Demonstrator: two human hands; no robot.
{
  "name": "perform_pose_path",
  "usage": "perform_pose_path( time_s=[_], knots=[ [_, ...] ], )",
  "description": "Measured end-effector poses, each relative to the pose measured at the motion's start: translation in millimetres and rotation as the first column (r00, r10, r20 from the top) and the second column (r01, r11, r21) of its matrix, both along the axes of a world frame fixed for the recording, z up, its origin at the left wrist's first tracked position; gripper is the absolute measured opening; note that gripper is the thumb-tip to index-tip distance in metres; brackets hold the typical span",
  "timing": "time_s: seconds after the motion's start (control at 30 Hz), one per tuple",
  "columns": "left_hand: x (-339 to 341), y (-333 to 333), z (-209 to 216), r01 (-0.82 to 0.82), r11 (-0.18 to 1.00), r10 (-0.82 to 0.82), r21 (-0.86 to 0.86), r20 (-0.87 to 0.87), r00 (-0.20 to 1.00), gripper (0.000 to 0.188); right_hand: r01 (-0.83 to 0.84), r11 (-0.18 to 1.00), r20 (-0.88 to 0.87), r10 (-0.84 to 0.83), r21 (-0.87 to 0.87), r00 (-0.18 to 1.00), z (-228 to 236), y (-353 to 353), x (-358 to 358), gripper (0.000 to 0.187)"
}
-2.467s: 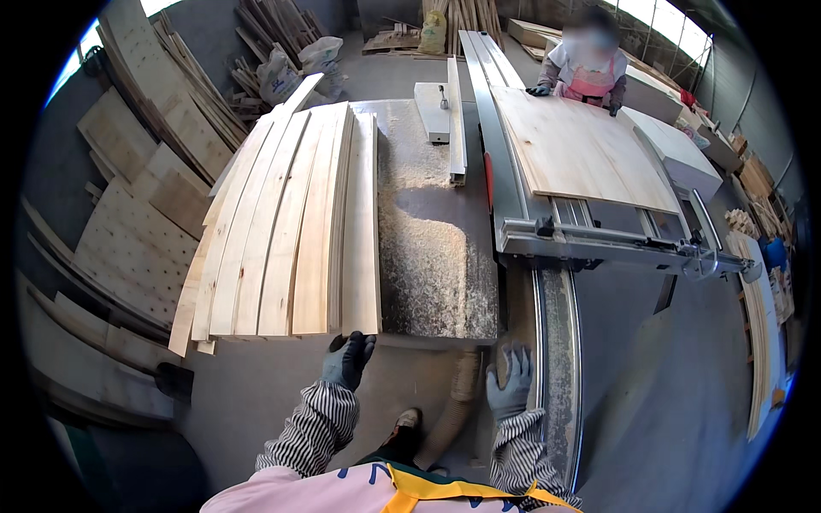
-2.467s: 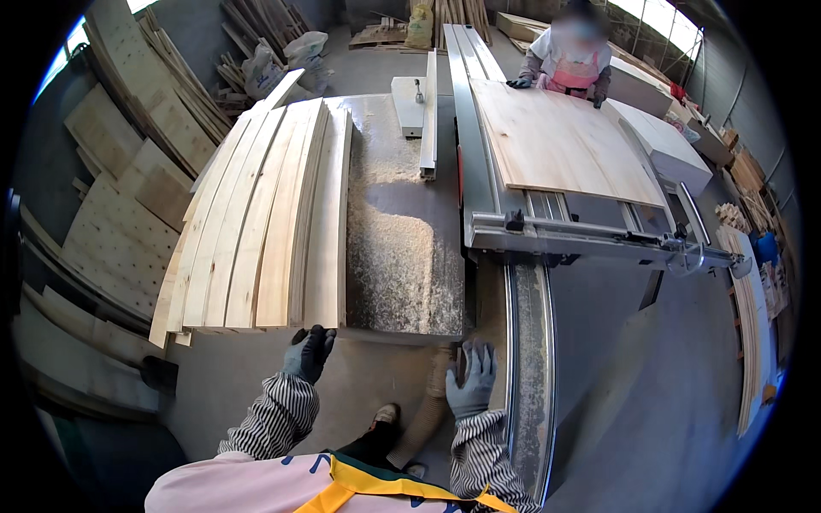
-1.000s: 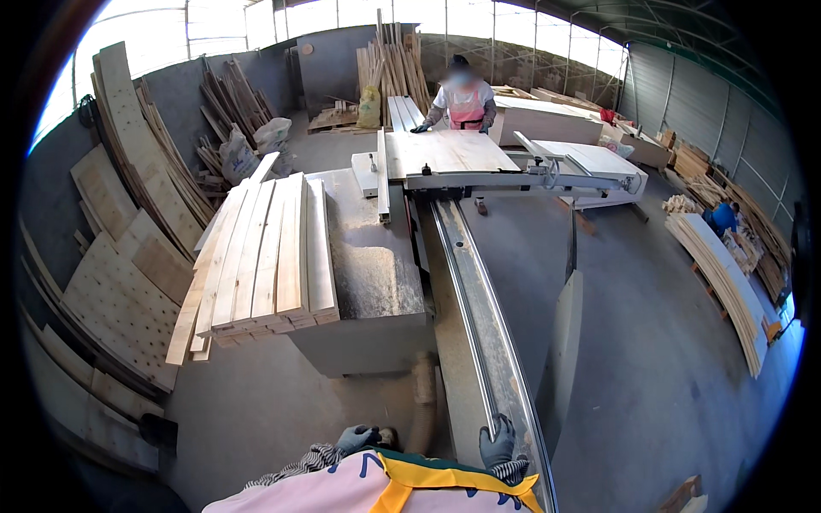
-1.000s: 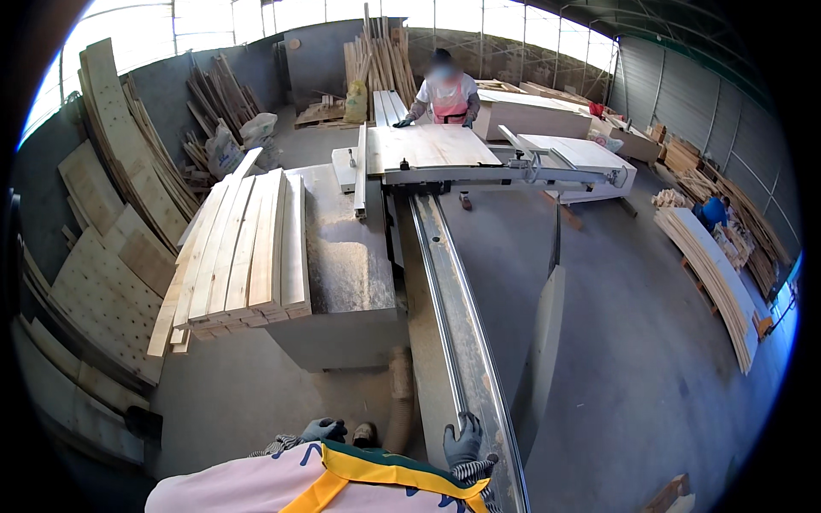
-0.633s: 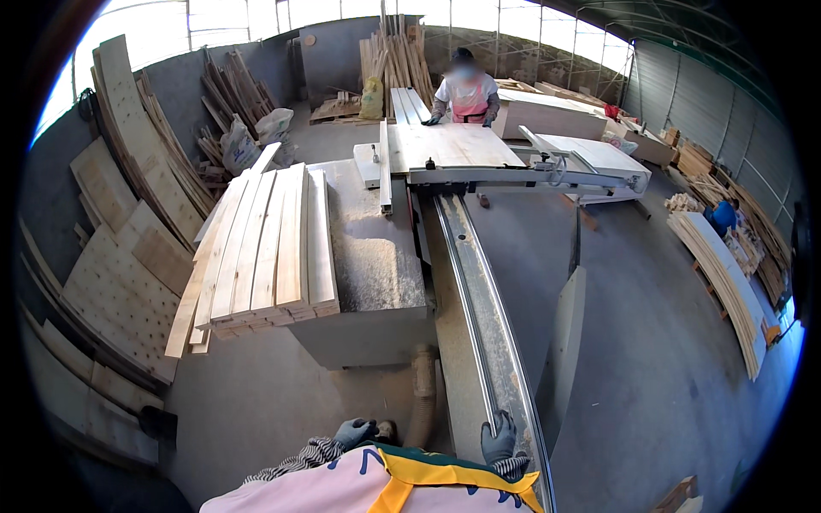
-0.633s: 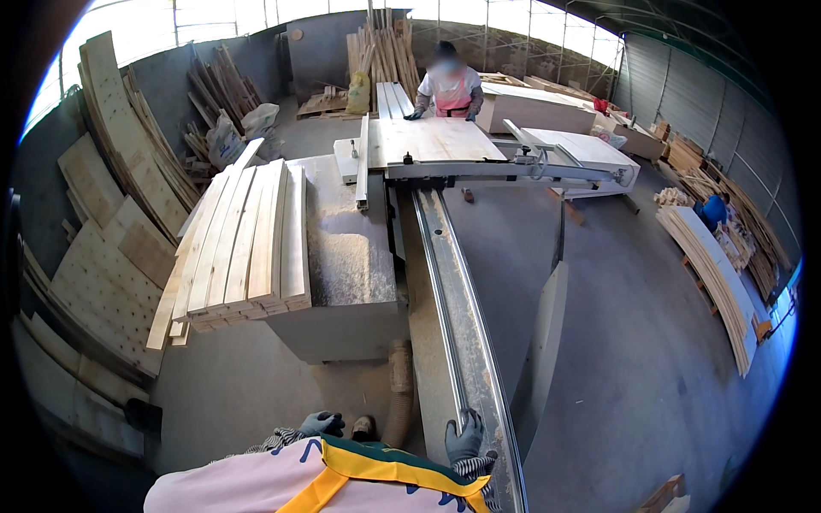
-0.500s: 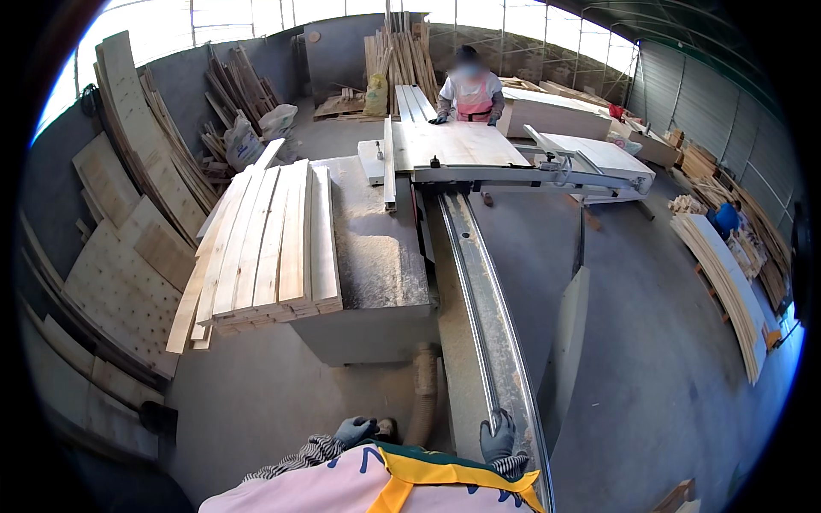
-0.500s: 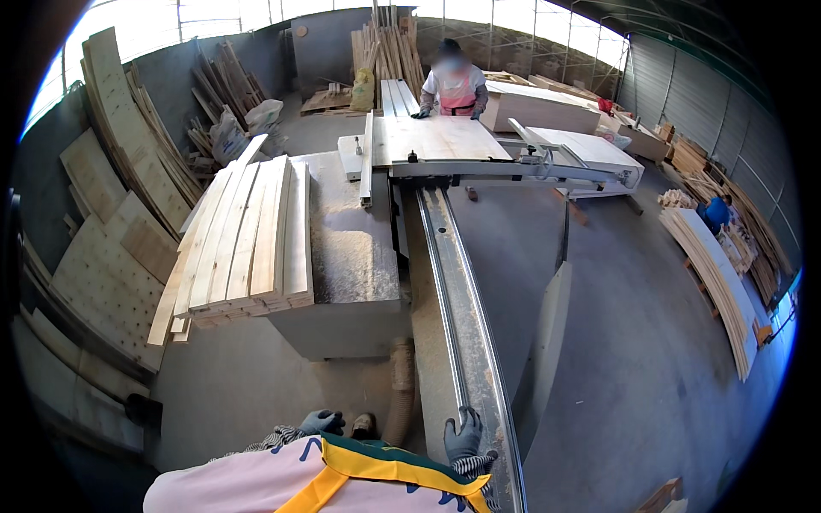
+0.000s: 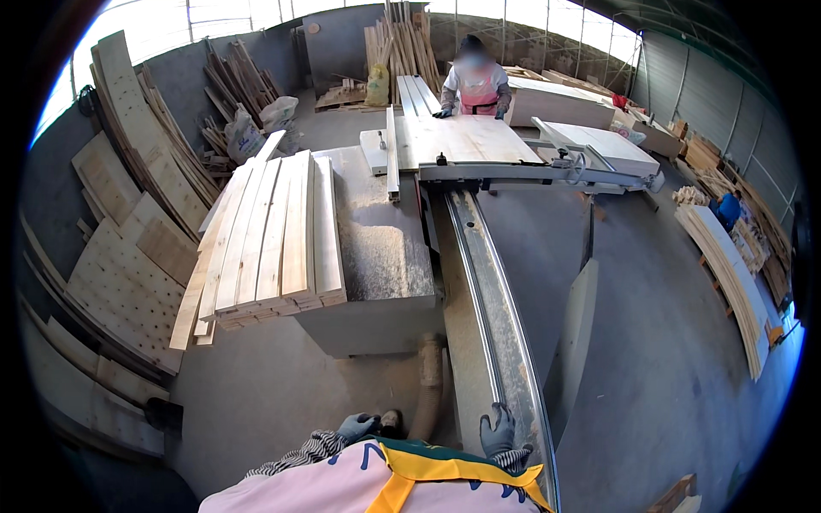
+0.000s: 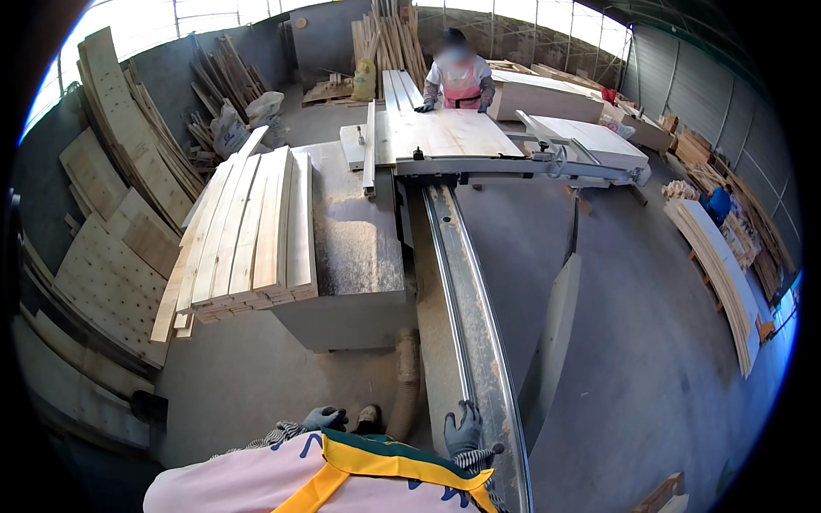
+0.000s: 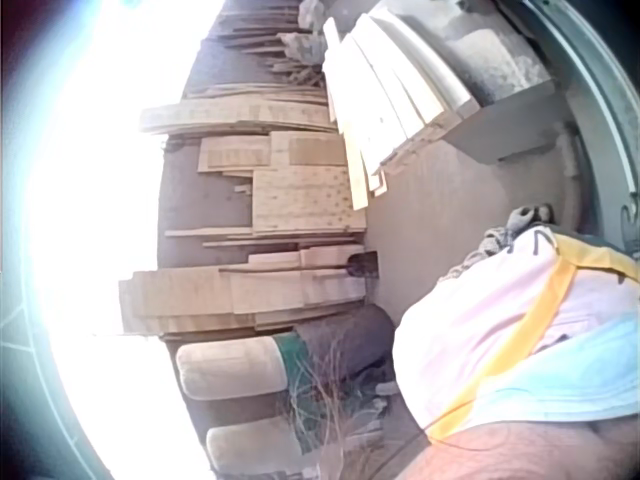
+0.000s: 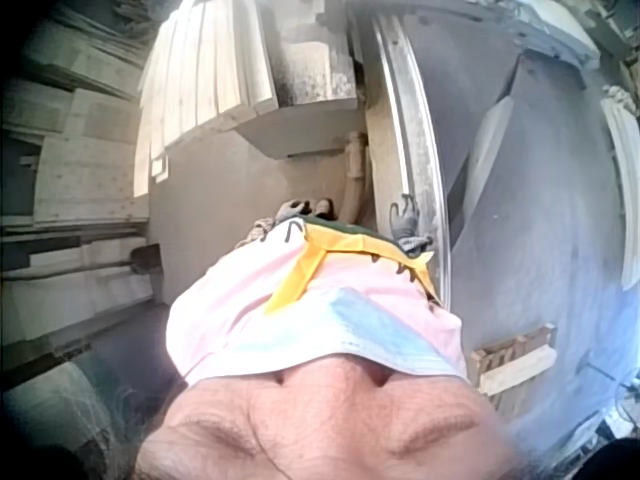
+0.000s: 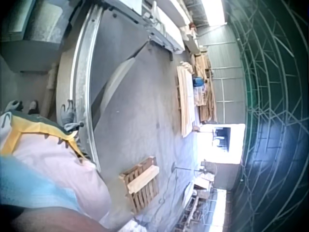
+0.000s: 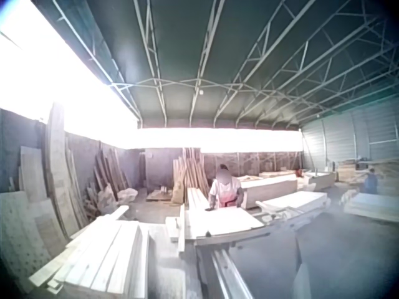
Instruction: The person feeds wooden planks into a table saw and stacks the cut pieces. A coworker assists by guiding the planks through the saw. The person wears gloves and an apron while working in a workshop.
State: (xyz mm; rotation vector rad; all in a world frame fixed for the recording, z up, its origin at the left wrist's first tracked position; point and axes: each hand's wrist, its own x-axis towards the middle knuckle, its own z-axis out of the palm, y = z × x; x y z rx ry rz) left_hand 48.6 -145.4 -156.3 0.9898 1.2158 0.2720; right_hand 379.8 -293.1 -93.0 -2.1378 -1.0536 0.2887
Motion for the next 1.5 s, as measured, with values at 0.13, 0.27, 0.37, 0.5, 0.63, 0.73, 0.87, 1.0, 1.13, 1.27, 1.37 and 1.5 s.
perform_pose_path(
  time_s=[0.13,0.27,0.37,0.5,0.63,0.73,0.87,1.0,1.13,1.27,1.37,1.5],
  knots=[
    [0.2,-0.7,12.0,0.038,0.999,-0.038,0.015,-0.022,0.999,0.037,-0.012,1.000,-0.045,0.011,-0.007,0.999,-2.4,0.2,-1.4,0.040],
    [-4.0,2.5,-3.0,0.089,0.996,-0.086,0.029,-0.086,0.993,0.038,-0.007,1.000,-0.100,0.005,-0.026,0.995,0.2,2.8,-4.8,0.039],
    [-7.4,4.9,-9.1,0.117,0.991,-0.112,0.057,-0.093,0.989,0.040,-0.018,1.000,-0.094,0.018,0.001,0.995,-7.2,6.8,-5.6,0.039],
    [-27.1,7.7,-33.0,0.175,0.976,-0.157,0.127,-0.143,0.977,0.041,-0.070,0.996,-0.055,0.067,-0.047,0.996,-11.9,17.5,-8.3,0.038],
    [-25.7,16.1,-9.8,0.101,0.995,-0.097,0.025,-0.136,0.986,0.039,-0.123,0.991,-0.055,0.121,-0.044,0.991,-5.7,50.2,-5.4,0.038],
    [-33.6,22.1,1.9,0.021,0.999,-0.025,-0.032,-0.099,0.995,0.038,-0.193,0.981,0.004,0.193,-0.028,0.981,2.7,102.5,5.8,0.039],
    [-33.9,36.7,30.7,-0.054,0.993,0.036,-0.105,-0.162,0.986,0.035,-0.308,0.951,0.140,0.308,-0.021,0.941,11.7,206.4,36.0,0.043],
    [-53.2,48.3,11.2,-0.186,0.969,0.161,-0.160,-0.161,0.974,0.033,-0.412,0.903,0.244,0.430,-0.122,0.869,30.8,342.5,57.1,0.053],
    [-54.0,72.6,4.0,-0.219,0.953,0.180,-0.212,-0.187,0.966,0.031,-0.320,0.891,0.329,0.422,-0.322,0.845,65.7,453.2,74.2,0.066],
    [-46.9,94.4,21.9,-0.291,0.922,0.242,-0.255,-0.205,0.948,0.032,-0.310,0.852,0.374,0.475,-0.421,0.797,60.4,516.6,80.6,0.066],
    [-40.5,108.8,23.2,-0.256,0.923,0.215,-0.288,-0.167,0.962,0.033,-0.291,0.775,0.310,0.523,-0.562,0.794,56.0,515.0,84.8,0.062],
    [-10.2,140.9,23.1,-0.146,0.943,0.122,-0.299,-0.095,0.988,0.036,-0.284,0.778,0.335,0.527,-0.560,0.781,41.7,468.4,71.4,0.056]
  ],
)
